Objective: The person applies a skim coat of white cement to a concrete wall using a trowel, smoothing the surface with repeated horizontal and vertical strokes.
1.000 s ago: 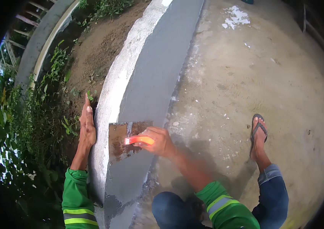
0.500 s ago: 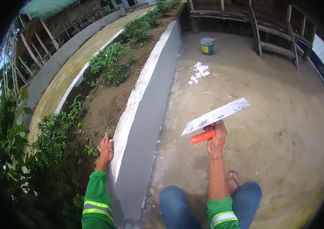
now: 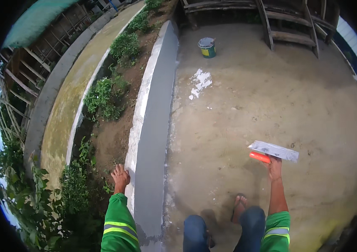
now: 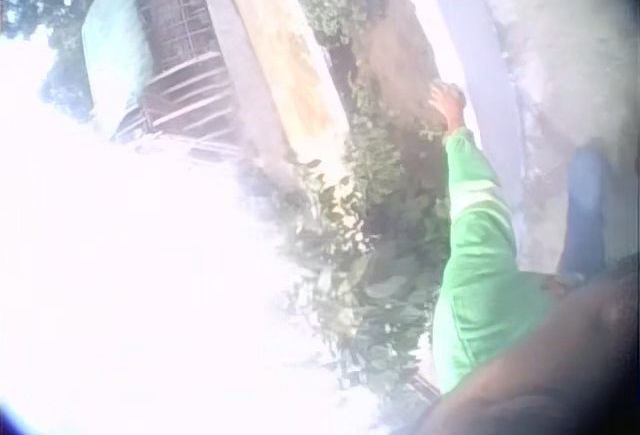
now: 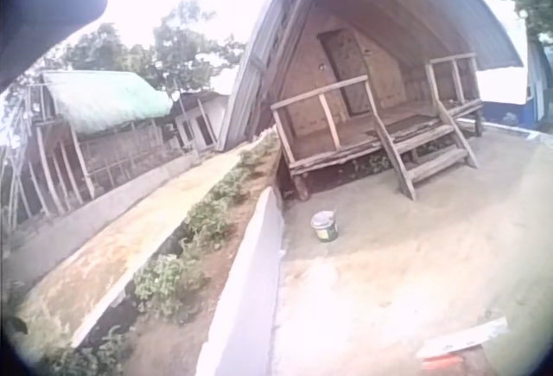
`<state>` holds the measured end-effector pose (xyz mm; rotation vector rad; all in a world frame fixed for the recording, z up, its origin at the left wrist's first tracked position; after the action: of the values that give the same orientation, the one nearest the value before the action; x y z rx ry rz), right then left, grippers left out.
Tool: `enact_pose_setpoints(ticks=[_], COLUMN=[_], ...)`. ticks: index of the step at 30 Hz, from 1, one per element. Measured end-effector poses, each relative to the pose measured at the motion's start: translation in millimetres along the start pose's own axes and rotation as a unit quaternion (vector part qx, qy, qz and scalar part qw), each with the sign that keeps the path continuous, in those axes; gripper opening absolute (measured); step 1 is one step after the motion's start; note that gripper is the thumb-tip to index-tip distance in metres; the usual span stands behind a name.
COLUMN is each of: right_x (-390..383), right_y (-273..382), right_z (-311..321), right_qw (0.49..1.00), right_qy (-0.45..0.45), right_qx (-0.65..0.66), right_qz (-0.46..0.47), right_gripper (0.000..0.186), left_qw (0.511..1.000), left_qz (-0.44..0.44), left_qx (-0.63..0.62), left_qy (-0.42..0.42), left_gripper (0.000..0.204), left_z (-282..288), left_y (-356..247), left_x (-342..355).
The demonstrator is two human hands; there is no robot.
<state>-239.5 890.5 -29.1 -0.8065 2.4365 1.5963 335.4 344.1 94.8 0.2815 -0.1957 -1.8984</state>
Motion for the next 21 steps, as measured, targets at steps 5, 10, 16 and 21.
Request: enact_pose_setpoints(ticks=[5, 10, 16, 21], right_x=[-246, -510, -491, -404], right_y=[66, 200, 229, 253], right_z=[239, 196, 172, 159], right_qw=[0.932, 0.973, 0.880, 0.889], right_qy=[-0.298, -0.188, -0.410, -0.401], right_qx=[-0.180, -0.034, -0.093, -0.083], right_qz=[-0.100, -0.127, -0.222, -0.208], right_gripper=[0.010, 0.062, 0.054, 0.047], left_qw=[0.982, 0.904, 0.633, 0.764], left_qz=[-0.154, -0.281, -0.631, -0.427], left_qx=[-0.102, -0.267, -0.437, -0.450], left_qy=[0.031, 0.178, 0.100, 0.178], left_gripper=[0.025, 0.018, 0.024, 0.020], left_z=[116, 209, 408, 408], left_y=[-151, -329, -477, -494], left_x=[-77, -292, -492, -317])
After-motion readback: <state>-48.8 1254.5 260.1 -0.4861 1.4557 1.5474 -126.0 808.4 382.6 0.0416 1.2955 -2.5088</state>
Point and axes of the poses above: each hand's wrist, its own x-axis towards the middle knuckle, its own z-axis out of the back of the hand, y = z × x, the point moved 9 cm from there along x, towards the middle knuckle, and after that the axes turned 1 degree about -z, right-handed, at the moved point
